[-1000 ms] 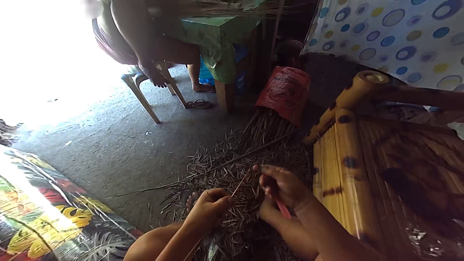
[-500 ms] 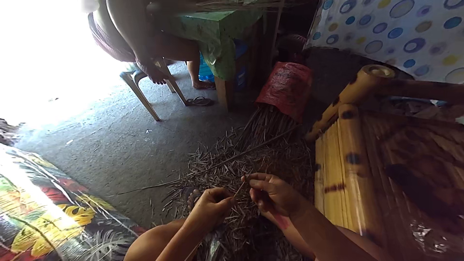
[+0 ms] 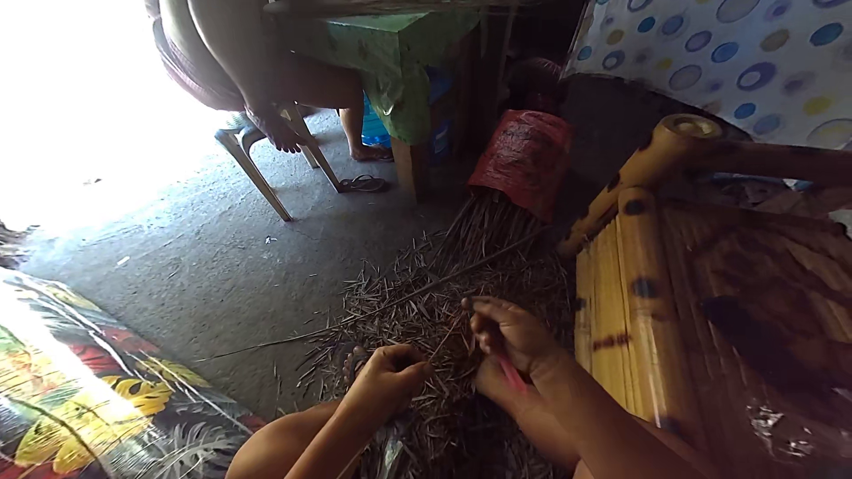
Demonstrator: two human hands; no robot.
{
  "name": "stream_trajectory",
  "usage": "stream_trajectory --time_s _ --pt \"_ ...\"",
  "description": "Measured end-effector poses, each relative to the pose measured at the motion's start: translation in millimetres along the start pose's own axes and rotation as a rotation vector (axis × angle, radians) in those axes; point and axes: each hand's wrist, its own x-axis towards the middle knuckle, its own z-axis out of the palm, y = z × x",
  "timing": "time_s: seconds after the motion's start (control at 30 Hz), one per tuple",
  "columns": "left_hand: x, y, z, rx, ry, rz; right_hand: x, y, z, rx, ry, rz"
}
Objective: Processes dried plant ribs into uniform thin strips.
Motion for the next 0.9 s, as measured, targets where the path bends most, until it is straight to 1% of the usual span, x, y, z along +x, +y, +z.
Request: stream_trajectory --time_s 0.03,0.07,0.2,0.23,0.27,0.3,0.4,0.43,0.47,0.57,0.63,0.67,0.77,0.83,0.9 --pt "0.3 0.2 -0.3 -0.008 0.002 0.002 4.2 -3.9 -4.9 0.007 0.043 -0.011" --pt "1.2 0.6 -0.7 -0.01 0.004 0.005 4.1 -6.7 -7.2 -0.002 0.038 -0.006" --pt "1.8 1.3 -1.6 0.01 0.013 0.012 -13.7 0.7 8.3 -0.072 -0.192 0.069" --pt "1.3 0.7 -1.6 0.013 0.013 0.01 -14.2 5.2 11.3 -0.079 -0.217 0.077" --pt "0.9 -0.4 -1.1 0.014 0.013 0.004 -12.6 8.2 11.8 -0.081 -0.202 0.069" --pt "0.8 -1.0 -0.4 0.014 0.013 -0.001 -8.7 8.6 9.1 -0.08 -0.152 0.048" --pt "0.1 -1.1 -0.6 0.005 0.015 -0.003 9.7 -1.9 -9.4 -0.027 0.084 -0.01" --pt "0.2 -0.7 -1.6 0.005 0.022 -0.003 12.5 -5.5 -13.3 -0.007 0.113 -0.013" --pt "0.8 -0.1 -2.5 0.001 0.03 -0.004 10.6 -7.8 -13.7 -0.01 0.091 -0.008" --pt "1.7 1.8 -2.5 -0.003 0.042 -0.02 -6.4 -1.9 1.9 -0.024 -0.108 0.022" --pt "1.0 1.3 -1.7 -0.021 0.025 -0.024 -12.5 7.6 13.0 0.019 -0.197 0.027" --pt "0.7 0.7 -1.2 -0.039 0.005 -0.027 -12.5 10.2 15.2 0.036 -0.202 0.015" --pt "1.1 -0.7 -2.0 -0.147 -0.086 -0.036 -4.4 5.9 8.8 0.058 -0.122 -0.061" --pt "1.3 -1.0 -2.6 -0.19 -0.117 -0.041 -1.5 1.7 2.6 0.044 -0.096 -0.081" --pt "2.0 -1.6 -2.2 -0.194 -0.117 -0.041 -6.9 1.9 2.6 -0.041 -0.15 -0.055"
